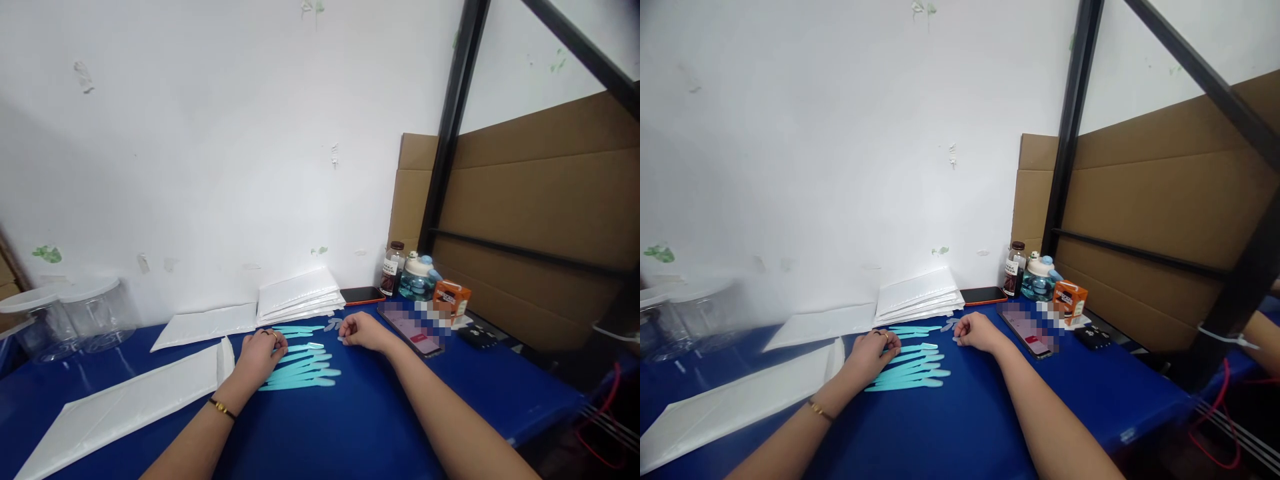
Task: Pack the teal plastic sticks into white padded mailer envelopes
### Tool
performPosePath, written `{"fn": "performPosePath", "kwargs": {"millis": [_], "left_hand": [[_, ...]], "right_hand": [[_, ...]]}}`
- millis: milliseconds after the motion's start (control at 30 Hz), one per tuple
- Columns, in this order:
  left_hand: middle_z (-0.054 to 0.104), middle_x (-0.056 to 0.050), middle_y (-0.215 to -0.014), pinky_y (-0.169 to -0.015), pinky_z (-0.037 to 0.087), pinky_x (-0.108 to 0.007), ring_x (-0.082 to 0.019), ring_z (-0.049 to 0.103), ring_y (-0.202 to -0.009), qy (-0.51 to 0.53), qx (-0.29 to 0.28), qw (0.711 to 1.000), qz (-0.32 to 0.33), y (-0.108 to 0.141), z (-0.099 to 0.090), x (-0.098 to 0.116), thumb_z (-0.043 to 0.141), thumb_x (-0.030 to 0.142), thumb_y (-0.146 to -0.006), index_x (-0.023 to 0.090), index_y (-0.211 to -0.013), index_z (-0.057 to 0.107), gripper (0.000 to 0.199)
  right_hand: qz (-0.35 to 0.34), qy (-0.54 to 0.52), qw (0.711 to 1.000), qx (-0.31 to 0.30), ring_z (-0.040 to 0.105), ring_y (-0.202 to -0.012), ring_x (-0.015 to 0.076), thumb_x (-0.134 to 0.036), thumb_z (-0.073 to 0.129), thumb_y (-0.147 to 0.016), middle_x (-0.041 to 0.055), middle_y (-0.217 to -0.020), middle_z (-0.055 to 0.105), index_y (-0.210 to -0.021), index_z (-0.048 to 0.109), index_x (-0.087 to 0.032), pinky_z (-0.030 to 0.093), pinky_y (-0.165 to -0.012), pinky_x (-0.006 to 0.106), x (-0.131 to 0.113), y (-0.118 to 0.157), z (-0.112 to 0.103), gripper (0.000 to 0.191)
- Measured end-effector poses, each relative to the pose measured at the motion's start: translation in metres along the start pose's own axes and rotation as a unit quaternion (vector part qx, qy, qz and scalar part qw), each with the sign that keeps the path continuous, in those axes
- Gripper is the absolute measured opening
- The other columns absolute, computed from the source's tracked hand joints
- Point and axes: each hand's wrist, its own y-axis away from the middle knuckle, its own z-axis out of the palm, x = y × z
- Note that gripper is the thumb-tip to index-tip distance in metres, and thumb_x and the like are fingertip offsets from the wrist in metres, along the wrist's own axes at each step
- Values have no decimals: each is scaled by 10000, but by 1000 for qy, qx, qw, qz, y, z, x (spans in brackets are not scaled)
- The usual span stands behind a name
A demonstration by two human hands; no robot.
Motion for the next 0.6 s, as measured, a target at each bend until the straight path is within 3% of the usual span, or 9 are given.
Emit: {"fn": "performPosePath", "kwargs": {"millis": [133, 300, 433, 600], "left_hand": [[641, 4, -851, -788, 324, -323, -170, 556, -877, 10, -11, 1000, 6, 1, -2, 5, 491, 280, -796, 254, -808, 631, 143], [642, 17, -841, -797, 317, -317, -165, 565, -869, 17, -12, 1000, 6, 2, -1, 4, 500, 275, -791, 262, -788, 631, 131], [640, 17, -837, -779, 308, -311, -160, 564, -857, 16, -3, 1000, 17, 2, 0, 2, 490, 275, -796, 258, -797, 624, 135], [634, 32, -816, -758, 298, -306, -152, 565, -825, 23, 6, 999, 34, 3, 0, 1, 486, 265, -798, 264, -791, 616, 130]], "right_hand": [[-44, 11, 999, -1, 546, -568, 114, -161, 666, -633, -5, -631, 613, -743, 674, -154, 413, -539, 210, -4, -2, 11, 111], [-68, 157, 979, 110, 546, -688, 142, -254, 735, -586, 24, -808, 609, -829, 664, -178, 413, -606, 235, -4, 1, 7, 265], [-57, 153, 984, 77, 545, -618, 128, -174, 643, -673, 8, -686, 619, -737, 661, -170, 391, -562, 215, -6, 3, 6, 67], [-107, 135, 984, 50, 548, -595, 114, -116, 599, -677, -3, -689, 640, -691, 661, -183, 383, -538, 197, -14, 3, 14, 92]]}}
